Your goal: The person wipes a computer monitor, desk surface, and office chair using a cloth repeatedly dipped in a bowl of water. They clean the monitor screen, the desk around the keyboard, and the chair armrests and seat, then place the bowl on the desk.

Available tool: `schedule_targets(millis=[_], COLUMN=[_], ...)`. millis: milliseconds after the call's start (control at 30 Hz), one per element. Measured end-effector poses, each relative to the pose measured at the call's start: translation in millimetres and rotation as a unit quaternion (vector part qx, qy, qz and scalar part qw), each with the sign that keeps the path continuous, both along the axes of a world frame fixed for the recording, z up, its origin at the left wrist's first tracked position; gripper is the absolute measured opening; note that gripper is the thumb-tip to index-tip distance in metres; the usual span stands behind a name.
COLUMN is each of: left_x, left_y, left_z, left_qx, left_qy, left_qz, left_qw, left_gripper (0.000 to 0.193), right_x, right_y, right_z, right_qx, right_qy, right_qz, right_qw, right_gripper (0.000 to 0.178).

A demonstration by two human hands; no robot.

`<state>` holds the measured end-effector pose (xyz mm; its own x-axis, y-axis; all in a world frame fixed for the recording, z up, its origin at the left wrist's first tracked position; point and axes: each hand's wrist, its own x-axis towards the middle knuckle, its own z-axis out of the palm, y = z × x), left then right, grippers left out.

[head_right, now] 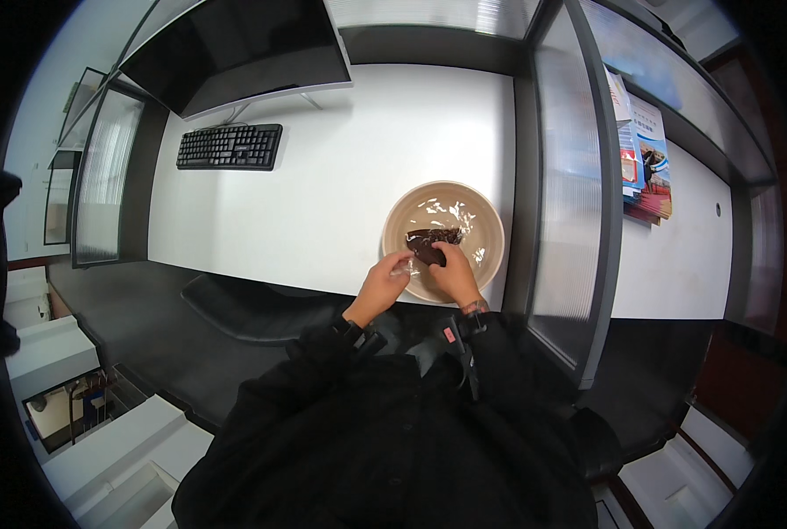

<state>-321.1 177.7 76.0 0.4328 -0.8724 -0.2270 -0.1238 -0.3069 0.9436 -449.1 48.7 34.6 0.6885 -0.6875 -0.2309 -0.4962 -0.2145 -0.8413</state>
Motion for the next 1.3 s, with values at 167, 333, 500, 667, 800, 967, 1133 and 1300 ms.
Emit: schedule_targets(millis=[167,333,500,667,800,967,1133,1300], left_x=[-3.9,-2.8,-0.1,5.6,15.3,18.0,16.0,25.6], left_y=[-27.6,-41.1,-45.0,-47.0,-45.3,-41.6,-42.0,-41.0], left_z=[-13.5,0.8,22.5,3.9,-24.0,-43.1,-49.6,-42.7], left_qx=[0.013,0.046,0.078,0.091,0.089,0.068,0.059,0.024], left_qy=[0.126,0.302,0.409,0.363,0.275,0.039,-0.010,-0.008], left_qz=[0.065,0.073,0.068,0.068,0.042,-0.025,-0.047,-0.046], left_qw=[0.990,0.949,0.907,0.925,0.956,0.997,0.997,0.999], left_gripper=[0.034,0.038,0.035,0.033,0.028,0.030,0.033,0.039], right_x=[-5.3,-10.2,-6.4,-3.8,-5.6,-4.8,-3.4,3.1], right_y=[9.6,18.1,18.2,1.5,-9.8,-12.3,-13.7,-2.4], right_z=[50.1,85.9,91.5,64.1,33.2,-0.8,-12.5,-8.5], right_qx=[0.034,0.248,0.273,0.184,0.000,-0.067,-0.013,-0.135], right_qy=[-0.136,-0.179,-0.189,-0.092,-0.019,0.053,0.176,0.192], right_qz=[-0.041,-0.090,-0.105,-0.127,-0.087,-0.054,-0.042,-0.043], right_qw=[0.989,0.948,0.938,0.970,0.996,0.995,0.983,0.971], right_gripper=[0.027,0.021,0.018,0.019,0.022,0.025,0.031,0.041])
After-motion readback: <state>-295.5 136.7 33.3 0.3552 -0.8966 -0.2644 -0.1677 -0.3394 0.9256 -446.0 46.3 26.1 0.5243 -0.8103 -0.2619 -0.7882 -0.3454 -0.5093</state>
